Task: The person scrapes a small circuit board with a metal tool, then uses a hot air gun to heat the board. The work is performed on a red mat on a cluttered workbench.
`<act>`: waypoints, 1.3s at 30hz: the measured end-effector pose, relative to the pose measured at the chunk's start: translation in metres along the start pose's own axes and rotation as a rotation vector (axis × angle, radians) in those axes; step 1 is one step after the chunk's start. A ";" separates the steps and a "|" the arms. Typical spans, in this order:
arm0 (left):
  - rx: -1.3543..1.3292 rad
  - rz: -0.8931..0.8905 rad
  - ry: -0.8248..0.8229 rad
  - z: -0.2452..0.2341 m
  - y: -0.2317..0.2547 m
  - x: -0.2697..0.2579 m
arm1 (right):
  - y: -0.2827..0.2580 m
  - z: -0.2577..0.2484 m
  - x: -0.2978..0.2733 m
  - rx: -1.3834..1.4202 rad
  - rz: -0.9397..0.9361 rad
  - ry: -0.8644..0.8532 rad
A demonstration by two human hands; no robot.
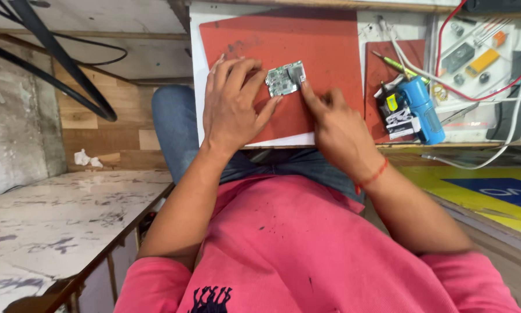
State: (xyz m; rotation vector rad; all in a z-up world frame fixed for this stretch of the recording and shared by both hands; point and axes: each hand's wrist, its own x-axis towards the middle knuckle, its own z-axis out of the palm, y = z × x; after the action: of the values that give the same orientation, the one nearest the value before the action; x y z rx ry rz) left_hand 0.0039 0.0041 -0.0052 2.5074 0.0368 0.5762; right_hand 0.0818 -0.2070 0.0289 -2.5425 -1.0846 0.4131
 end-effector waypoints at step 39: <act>-0.017 -0.014 0.031 -0.008 0.006 -0.002 | -0.008 -0.002 0.000 -0.085 -0.038 0.114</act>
State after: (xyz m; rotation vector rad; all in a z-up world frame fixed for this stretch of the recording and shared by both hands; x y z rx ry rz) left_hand -0.0018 0.0033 0.0032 2.4794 0.0602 0.6078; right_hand 0.0775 -0.2026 0.0339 -2.5792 -1.1284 0.2126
